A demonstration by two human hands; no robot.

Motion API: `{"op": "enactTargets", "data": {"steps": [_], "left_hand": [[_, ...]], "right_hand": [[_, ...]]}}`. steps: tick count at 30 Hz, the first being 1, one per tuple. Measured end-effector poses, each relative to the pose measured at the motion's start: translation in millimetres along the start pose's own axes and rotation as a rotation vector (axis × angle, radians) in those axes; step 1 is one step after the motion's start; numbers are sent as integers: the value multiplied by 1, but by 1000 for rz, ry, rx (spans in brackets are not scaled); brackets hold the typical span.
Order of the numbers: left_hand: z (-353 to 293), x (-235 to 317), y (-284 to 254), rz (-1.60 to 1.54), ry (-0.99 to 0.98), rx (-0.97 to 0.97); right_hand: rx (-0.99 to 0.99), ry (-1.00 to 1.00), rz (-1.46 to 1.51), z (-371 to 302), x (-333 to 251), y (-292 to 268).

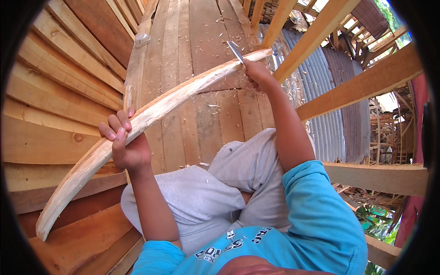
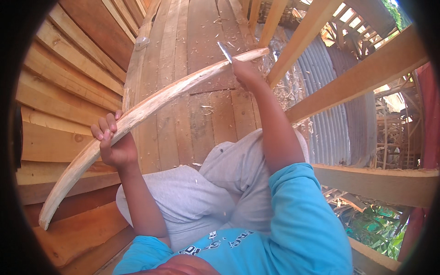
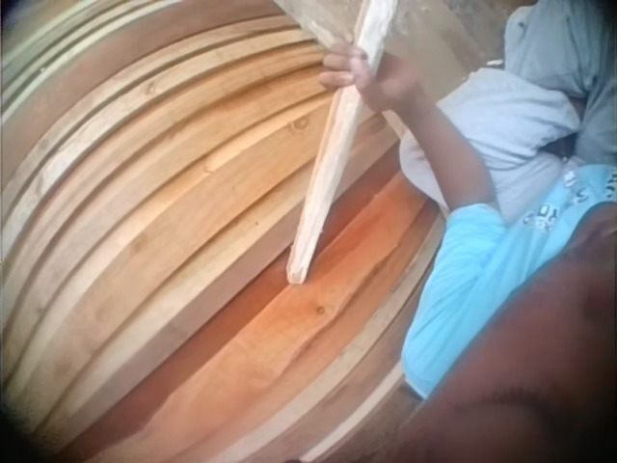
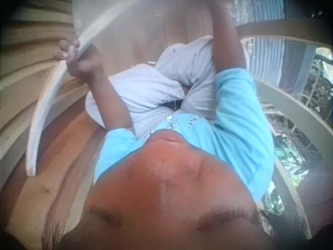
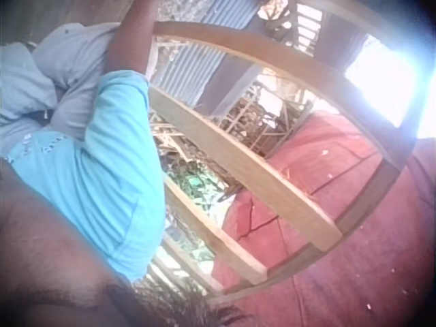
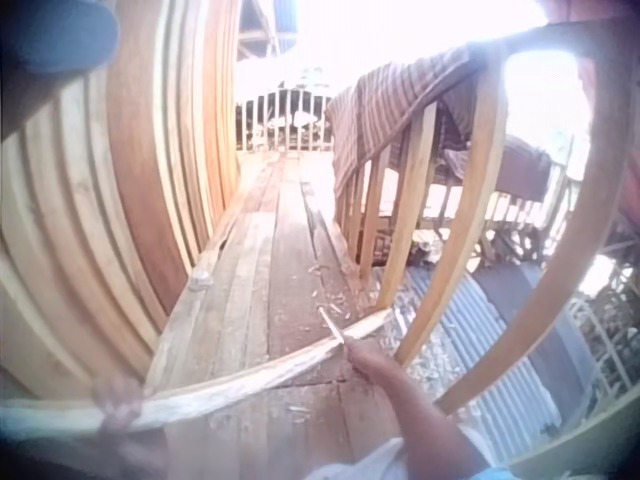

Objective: The person sits on a wooden floor and uses a knife to carve a long, curved piece of wood. They hold the wood with their left hand and repeatedly shave off thin layers with the knife in their right hand, creating wood shavings.

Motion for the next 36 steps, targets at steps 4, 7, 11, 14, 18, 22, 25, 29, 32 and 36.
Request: {"op": "enactTargets", "data": {"steps": [4,7,11,14,18,22,25,29,32,36], "left_hand": [[-2,1,-2,1,1,7],[0,-1,1,13,1,26],[0,1,-2,-7,-13,-17],[-2,-2,1,-15,-27,6],[0,-1,0,-16,-18,12],[-2,1,-4,-27,-17,-2],[-1,1,-2,-4,-26,8],[1,-3,4,-6,-24,-4],[0,3,-3,9,-3,11],[-1,-1,0,-27,-25,-18]], "right_hand": [[-40,30,84,10,10,1],[-62,49,114,10,17,4],[-71,5,131,11,6,10],[1,10,111,24,25,-2],[14,22,178,18,24,-1],[-268,58,95,13,13,3],[-499,-18,102,-17,-14,37],[147,-127,-59,30,9,-22],[-145,20,82,-7,-2,13],[-10,-30,-29,3,4,-13]]}}
Point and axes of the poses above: each hand's wrist, its own z-axis towards the middle knuckle, its own y-axis out of the palm, x = y × z, the point moved 8 cm from there along z, towards the middle knuckle, and after that the axes turned 10 degrees about -z, right-handed, at the moved point
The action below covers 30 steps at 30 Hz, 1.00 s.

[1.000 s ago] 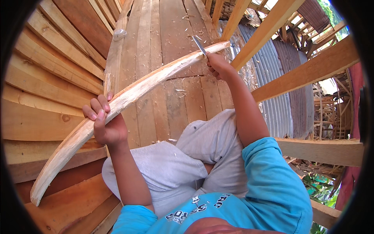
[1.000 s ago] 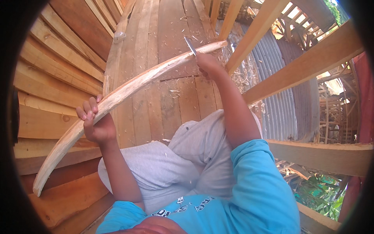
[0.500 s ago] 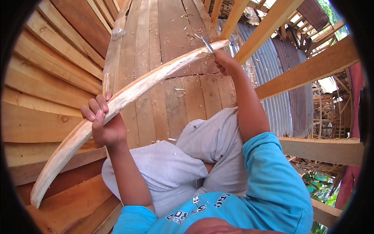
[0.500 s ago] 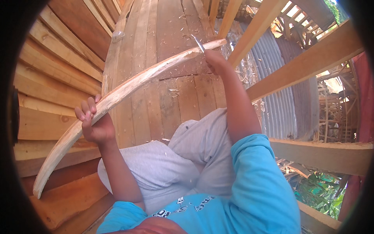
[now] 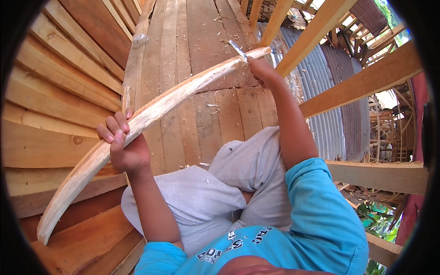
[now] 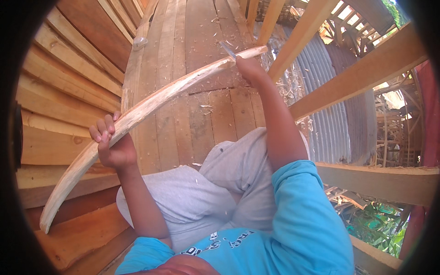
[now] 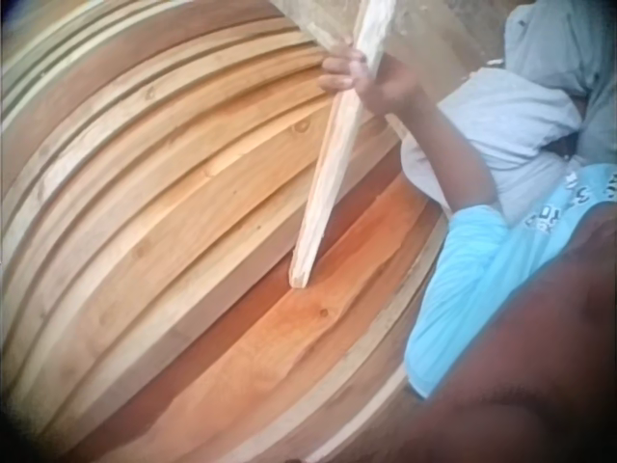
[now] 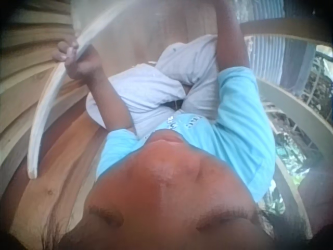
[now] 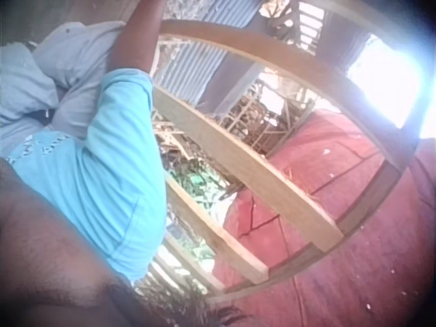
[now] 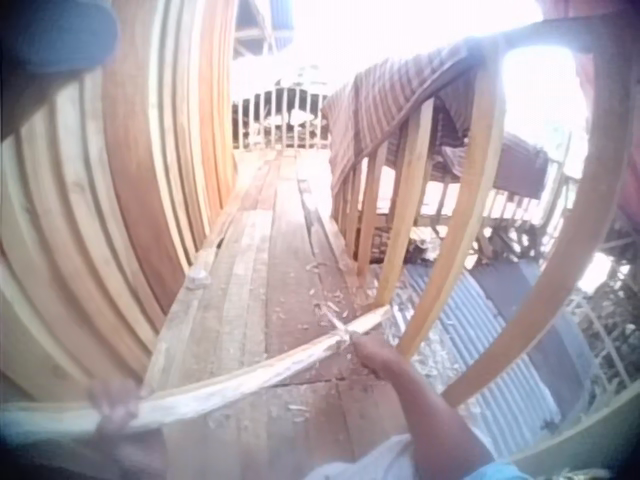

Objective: The person sits on a wooden floor and uses a knife to carve a long, curved piece of wood. They hold the wood with their left hand and repeatedly shave off thin layers with the knife in their right hand, creating wood shavings.

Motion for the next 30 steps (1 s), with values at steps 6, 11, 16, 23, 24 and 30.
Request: {"op": "enactTargets", "data": {"steps": [6,11,16,23,24,30], "left_hand": [[0,1,-1,-7,-13,-8],[2,1,2,23,12,24],[1,3,-1,14,15,18],[2,2,0,4,-5,-27],[2,2,0,4,-6,-26],[2,1,1,4,-8,-21]], "right_hand": [[21,-95,-18,-12,-19,21],[113,-109,-26,11,0,10],[9,-59,-21,-7,-3,9],[53,-53,15,-5,-1,8],[79,-84,-40,-6,-4,8],[53,-122,-94,-9,-8,15]]}}
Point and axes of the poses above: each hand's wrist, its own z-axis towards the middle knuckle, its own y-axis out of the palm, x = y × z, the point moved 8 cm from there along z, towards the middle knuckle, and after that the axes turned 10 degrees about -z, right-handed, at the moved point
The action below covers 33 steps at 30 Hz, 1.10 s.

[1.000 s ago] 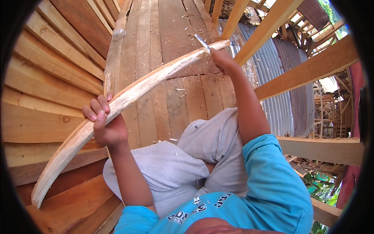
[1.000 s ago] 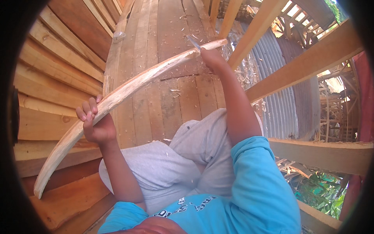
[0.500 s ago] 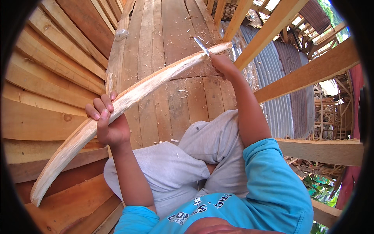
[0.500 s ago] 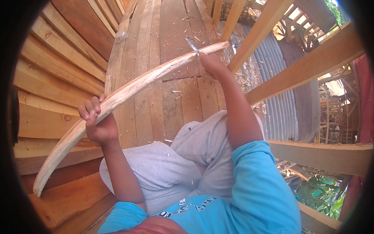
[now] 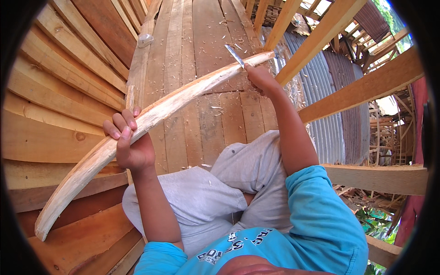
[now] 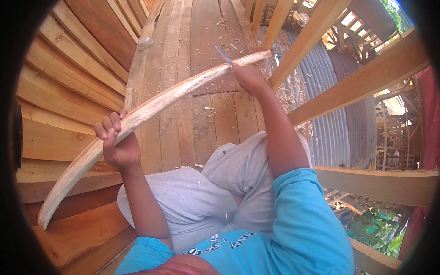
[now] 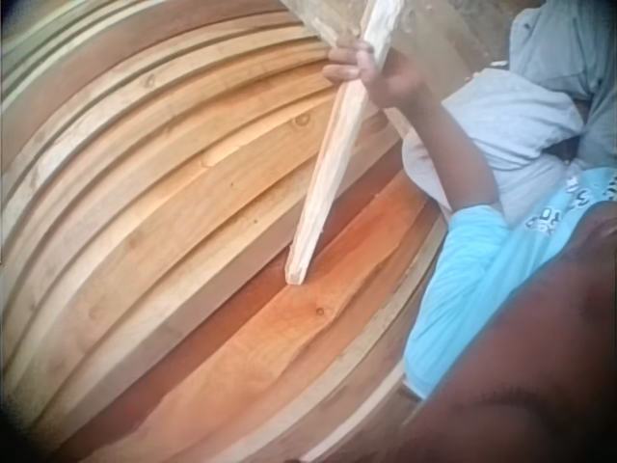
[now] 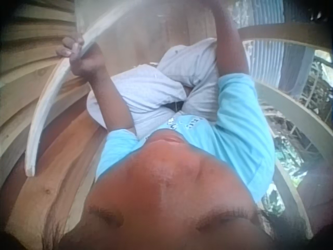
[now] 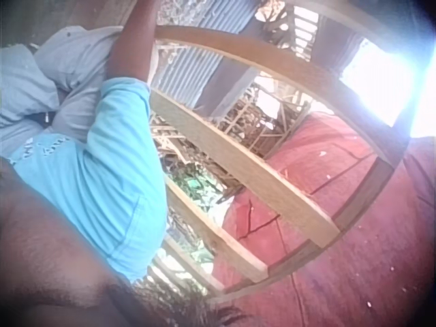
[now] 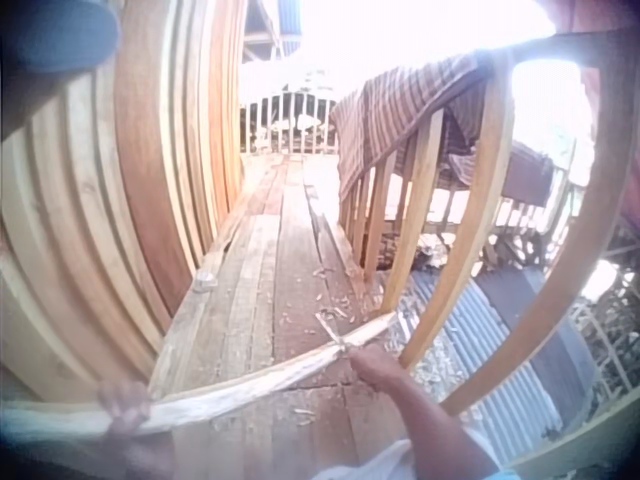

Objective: The person sits on a wooden floor and uses a knife to carve a long, curved piece of wood. They hold the wood with their left hand and repeatedly shave off thin layers with the knife in their right hand, creating wood shavings.

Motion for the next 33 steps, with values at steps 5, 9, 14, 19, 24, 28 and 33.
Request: {"op": "enactTargets", "data": {"steps": [5,9,14,19,24,28,33], "left_hand": [[0,1,-1,8,9,18],[0,1,0,24,22,50],[-1,1,1,19,15,30],[-1,0,1,6,-7,2],[-1,0,1,1,-7,-5],[-1,2,0,26,14,44],[-1,0,1,7,13,28]], "right_hand": [[-47,14,-5,-8,-6,0],[-24,-4,-54,-16,-11,0],[-253,108,195,-13,-4,13],[-415,169,341,-8,4,22],[-527,164,455,-14,-3,23],[-387,104,408,-21,-16,4],[-47,102,85,-11,1,-12]]}}
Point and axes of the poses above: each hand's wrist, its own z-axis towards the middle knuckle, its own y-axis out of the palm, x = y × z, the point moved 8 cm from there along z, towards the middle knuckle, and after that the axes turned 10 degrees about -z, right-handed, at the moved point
